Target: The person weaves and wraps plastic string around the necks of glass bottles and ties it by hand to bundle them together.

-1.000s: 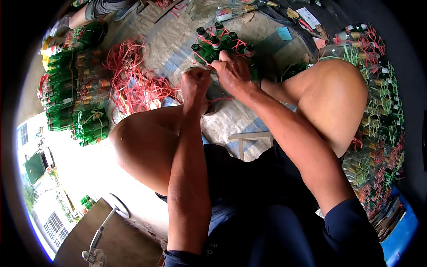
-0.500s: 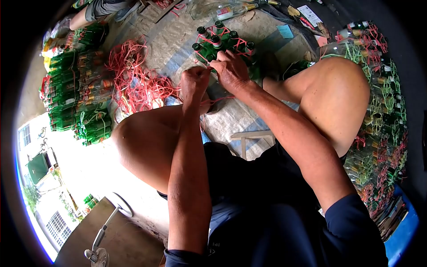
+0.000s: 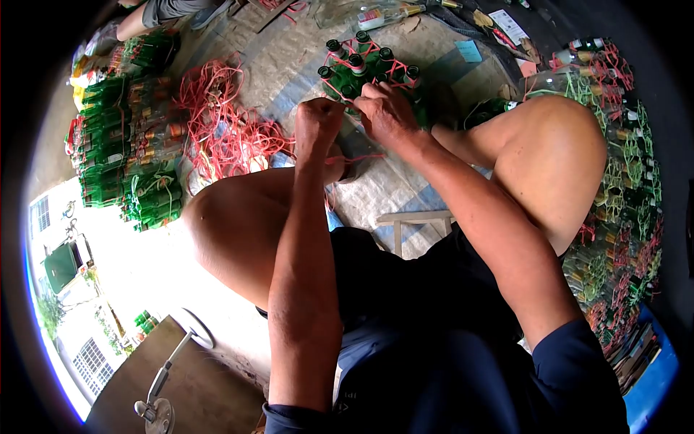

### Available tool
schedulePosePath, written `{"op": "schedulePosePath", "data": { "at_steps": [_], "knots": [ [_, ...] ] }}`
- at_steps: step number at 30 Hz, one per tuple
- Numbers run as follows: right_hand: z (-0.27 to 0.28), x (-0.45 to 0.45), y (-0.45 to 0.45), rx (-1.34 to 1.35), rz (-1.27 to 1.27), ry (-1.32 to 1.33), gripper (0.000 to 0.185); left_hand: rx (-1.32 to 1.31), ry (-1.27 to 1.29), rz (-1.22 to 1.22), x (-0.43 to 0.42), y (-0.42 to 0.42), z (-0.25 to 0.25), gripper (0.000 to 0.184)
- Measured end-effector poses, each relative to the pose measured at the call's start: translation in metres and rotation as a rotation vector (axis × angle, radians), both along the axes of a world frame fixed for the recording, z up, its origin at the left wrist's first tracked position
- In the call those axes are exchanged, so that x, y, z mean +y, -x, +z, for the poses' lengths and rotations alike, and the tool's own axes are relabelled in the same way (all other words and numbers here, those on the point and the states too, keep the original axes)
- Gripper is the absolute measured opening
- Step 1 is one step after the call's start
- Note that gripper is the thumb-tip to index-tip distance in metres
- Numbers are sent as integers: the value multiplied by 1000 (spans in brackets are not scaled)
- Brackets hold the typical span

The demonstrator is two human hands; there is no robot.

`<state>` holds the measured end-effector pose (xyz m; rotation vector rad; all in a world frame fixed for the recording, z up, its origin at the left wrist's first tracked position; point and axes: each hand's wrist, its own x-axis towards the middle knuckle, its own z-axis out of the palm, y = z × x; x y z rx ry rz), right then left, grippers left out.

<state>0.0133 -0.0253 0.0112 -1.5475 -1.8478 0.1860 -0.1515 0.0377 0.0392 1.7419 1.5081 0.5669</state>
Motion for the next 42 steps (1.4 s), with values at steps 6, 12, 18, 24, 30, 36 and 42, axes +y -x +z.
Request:
{"op": "schedulePosePath", "data": {
  "at_steps": [6, 12, 18, 24, 30, 36, 42],
  "knots": [
    [-10, -5, 4, 1, -40, -43, 13, 101, -47, -208, 24, -10, 3, 25],
    [-3, -13, 9, 59, -102, -120, 17, 278, -132, -447, 56, -32, 4, 21],
    [-5, -12, 13, 126, -122, -59, 13, 560, -310, -562, 71, -56, 17, 20],
    [-9, -16, 13, 132, -139, -31, 14, 614, -219, -696, 94, -64, 19, 16],
    [-10, -18, 12, 123, -140, 31, 19, 803, 27, -838, 120, -76, 23, 31],
    [-7, -19, 10, 127, -125, 45, 19, 735, 5, -802, 126, -63, 13, 29],
    [-4, -20, 8, 111, -110, 46, 19, 756, -171, -660, 112, -46, -1, 21]
  ]
}}
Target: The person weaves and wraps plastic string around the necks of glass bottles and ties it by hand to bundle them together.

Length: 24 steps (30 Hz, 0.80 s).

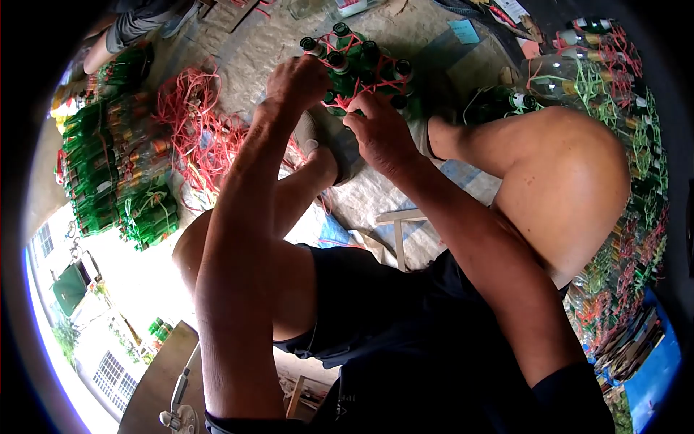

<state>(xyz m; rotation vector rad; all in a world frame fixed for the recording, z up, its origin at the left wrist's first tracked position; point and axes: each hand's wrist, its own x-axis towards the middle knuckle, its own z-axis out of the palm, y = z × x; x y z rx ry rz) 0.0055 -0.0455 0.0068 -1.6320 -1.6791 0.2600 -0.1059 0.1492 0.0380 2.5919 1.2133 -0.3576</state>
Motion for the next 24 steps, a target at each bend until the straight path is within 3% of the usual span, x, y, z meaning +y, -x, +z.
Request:
{"op": "schedulePosePath", "data": {
  "at_steps": [4, 8, 13, 16, 20, 24],
  "knots": [
    [3, -2, -2, -22, 15, -15, 19, -10, -110, -4, -18, 7, 8, 21],
    [4, -2, -5, -28, 47, -17, 19, -231, -138, 351, -42, 22, -4, 21],
    [7, -1, -4, 13, 37, 31, 23, -515, -166, 575, -72, 27, -14, 25],
    [13, -1, -1, -6, -4, 63, 24, -589, 18, 785, -79, 33, -22, 32],
    [19, -1, -1, -49, -51, 41, 15, -996, 394, 1106, -92, 30, -30, 32],
    [20, 2, -5, -194, -58, 87, 13, -1154, 522, 1160, -101, 29, -32, 32]
  ]
}}
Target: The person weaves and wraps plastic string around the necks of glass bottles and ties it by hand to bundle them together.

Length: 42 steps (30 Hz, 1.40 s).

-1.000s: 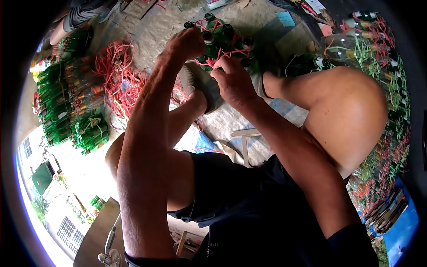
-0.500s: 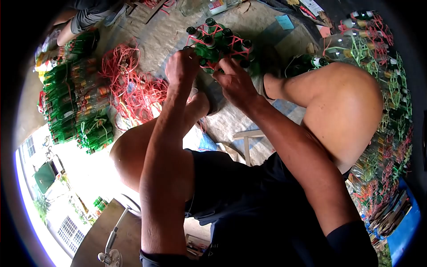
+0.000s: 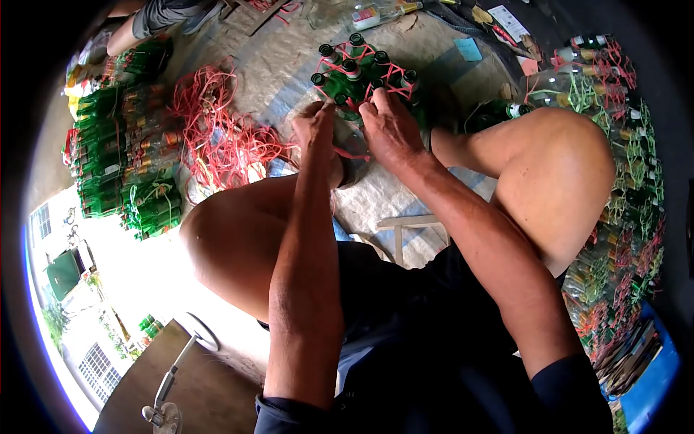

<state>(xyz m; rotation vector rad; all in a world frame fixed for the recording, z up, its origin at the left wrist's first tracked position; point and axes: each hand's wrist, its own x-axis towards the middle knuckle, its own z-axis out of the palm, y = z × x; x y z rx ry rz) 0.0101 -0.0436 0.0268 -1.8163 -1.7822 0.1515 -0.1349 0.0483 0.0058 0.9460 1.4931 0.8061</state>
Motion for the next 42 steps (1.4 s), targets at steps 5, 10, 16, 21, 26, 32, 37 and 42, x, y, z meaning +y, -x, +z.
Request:
{"op": "schedulePosePath", "data": {
  "at_steps": [5, 10, 16, 21, 26, 32, 37, 42],
  "knots": [
    [5, 8, -5, 84, -20, 248, 18, -141, -7, 66, -10, -1, -1, 25],
    [6, 6, -2, 66, -50, 417, 23, -169, -4, 96, -15, 0, -5, 26],
    [10, 9, -5, 14, -18, 467, 16, -156, 13, 174, -26, -1, -13, 34],
    [16, 0, -10, -25, -26, 509, 16, -206, -16, 173, -56, 0, -17, 35],
    [22, -7, -32, -53, -48, 578, 20, -228, 216, 173, -90, -10, -2, 33],
    [38, -13, -43, -140, -60, 592, 20, -458, -3, 142, -110, 0, -60, 29],
    [48, -7, -46, -166, -30, 654, 22, -397, 74, 130, -112, -3, -46, 27],
    [67, 5, -44, -176, 0, 643, 25, -414, 25, 65, -112, 2, -52, 27]
  ]
}}
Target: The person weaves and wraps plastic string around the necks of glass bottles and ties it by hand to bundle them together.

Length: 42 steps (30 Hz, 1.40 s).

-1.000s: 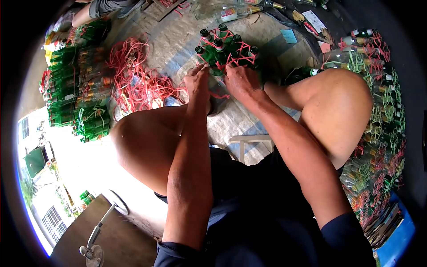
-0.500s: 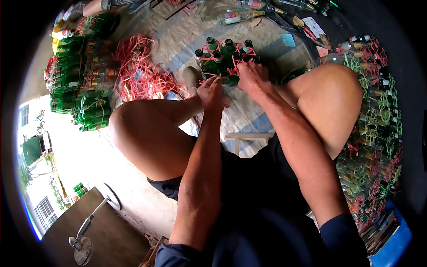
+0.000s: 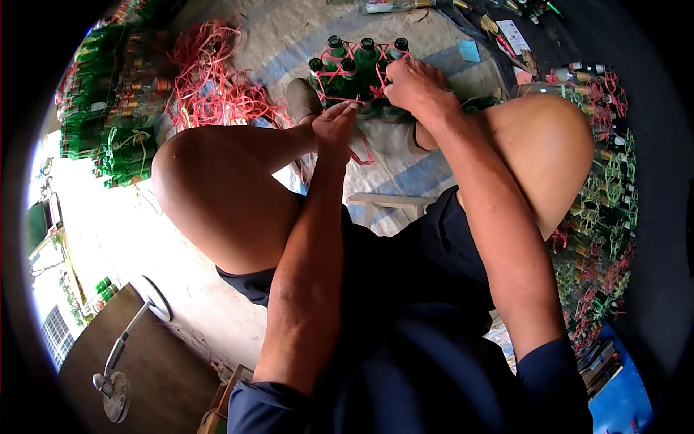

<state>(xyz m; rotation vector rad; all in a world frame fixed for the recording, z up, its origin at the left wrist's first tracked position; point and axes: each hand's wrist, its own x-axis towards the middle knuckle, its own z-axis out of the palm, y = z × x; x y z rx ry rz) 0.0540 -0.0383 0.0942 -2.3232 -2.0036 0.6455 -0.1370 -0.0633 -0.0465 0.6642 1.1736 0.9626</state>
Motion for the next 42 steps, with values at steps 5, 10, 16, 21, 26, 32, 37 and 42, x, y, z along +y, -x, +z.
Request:
{"op": "schedulePosePath", "data": {
  "at_steps": [5, 10, 16, 21, 26, 32, 37, 42],
  "knots": [
    [-9, 11, 12, 158, 98, -40, 21, 36, -23, -30, 0, 3, 0, 26],
    [-34, 19, 28, 295, 270, -210, 27, 104, -43, 42, -1, 4, -18, 19],
    [-42, 36, 35, 238, 405, 23, 29, 138, -184, 137, 3, -1, -17, 14],
    [-33, 52, 44, 208, 377, 246, 31, 130, -237, 198, 3, -9, -5, 14],
    [-28, 65, 53, 85, 397, 352, 28, 349, -286, 205, 9, -10, -33, 17],
    [-44, 74, 54, 47, 549, 346, 22, 474, -253, 247, 10, -14, -28, 17],
    [-53, 70, 51, -31, 728, 142, 14, 537, -185, 213, 11, -13, -17, 23],
    [-55, 66, 48, -156, 890, -22, 13, 548, -178, 234, 11, -17, -16, 26]
  ]
}}
